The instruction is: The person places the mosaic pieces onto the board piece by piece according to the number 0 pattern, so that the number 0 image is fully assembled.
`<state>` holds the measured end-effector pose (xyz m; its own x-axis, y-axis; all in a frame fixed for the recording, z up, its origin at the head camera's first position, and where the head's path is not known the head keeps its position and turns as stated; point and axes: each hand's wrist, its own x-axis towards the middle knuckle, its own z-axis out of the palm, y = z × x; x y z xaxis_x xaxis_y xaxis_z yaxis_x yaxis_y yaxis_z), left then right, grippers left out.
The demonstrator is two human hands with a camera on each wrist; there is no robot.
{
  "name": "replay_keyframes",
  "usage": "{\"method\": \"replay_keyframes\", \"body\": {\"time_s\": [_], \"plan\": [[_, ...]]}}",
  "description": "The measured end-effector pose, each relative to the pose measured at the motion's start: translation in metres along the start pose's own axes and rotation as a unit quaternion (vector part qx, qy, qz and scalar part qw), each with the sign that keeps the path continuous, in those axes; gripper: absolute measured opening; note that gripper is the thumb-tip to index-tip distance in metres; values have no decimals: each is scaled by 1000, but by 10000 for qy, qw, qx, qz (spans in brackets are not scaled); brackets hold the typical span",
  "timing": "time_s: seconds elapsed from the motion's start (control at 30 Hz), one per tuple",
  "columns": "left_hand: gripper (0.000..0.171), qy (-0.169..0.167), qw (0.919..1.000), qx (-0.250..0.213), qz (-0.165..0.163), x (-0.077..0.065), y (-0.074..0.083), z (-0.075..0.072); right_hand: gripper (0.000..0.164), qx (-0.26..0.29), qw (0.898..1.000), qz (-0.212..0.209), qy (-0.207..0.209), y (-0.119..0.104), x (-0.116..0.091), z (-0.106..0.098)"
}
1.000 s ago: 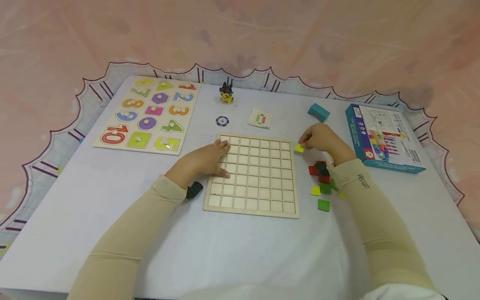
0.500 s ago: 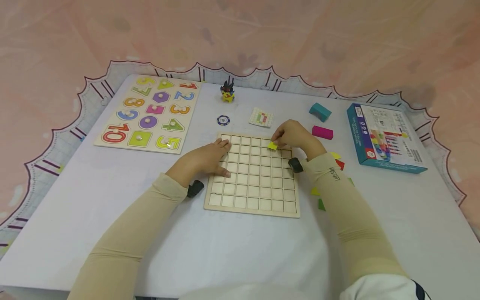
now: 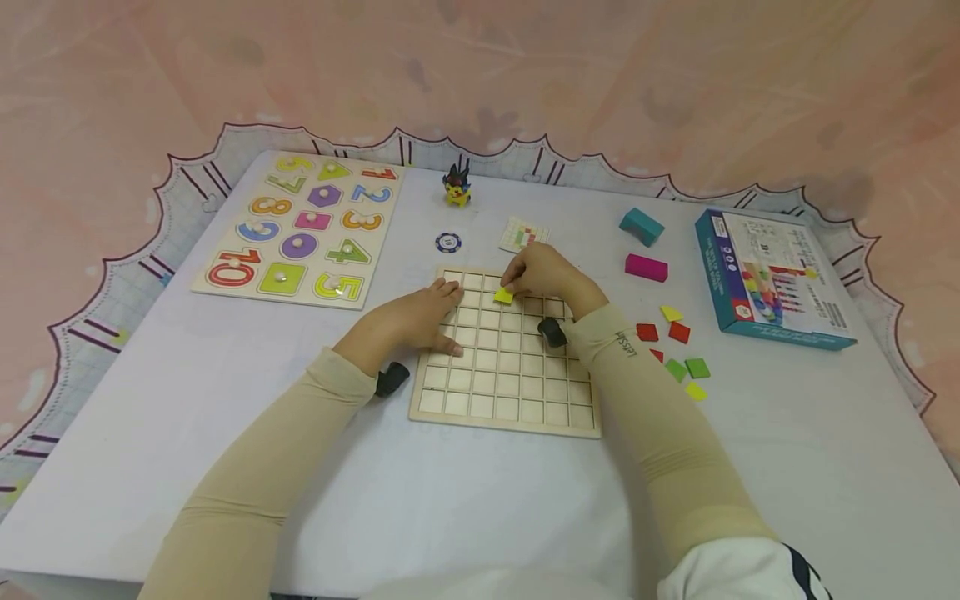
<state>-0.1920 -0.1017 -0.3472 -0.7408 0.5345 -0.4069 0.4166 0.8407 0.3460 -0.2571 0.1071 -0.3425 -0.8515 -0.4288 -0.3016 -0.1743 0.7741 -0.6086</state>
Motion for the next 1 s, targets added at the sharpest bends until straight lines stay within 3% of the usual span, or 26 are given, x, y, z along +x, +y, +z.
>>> {"method": "replay_keyframes", "body": {"time_s": [0.3, 1.0], "plan": [[97, -30, 10000, 20, -50, -1, 2, -1, 13, -211, 9993, -193, -259, -8, 6, 9], [97, -24, 9999, 74, -70, -1, 2, 0, 14, -339, 9984, -331, -303, -9, 5, 16]]}}
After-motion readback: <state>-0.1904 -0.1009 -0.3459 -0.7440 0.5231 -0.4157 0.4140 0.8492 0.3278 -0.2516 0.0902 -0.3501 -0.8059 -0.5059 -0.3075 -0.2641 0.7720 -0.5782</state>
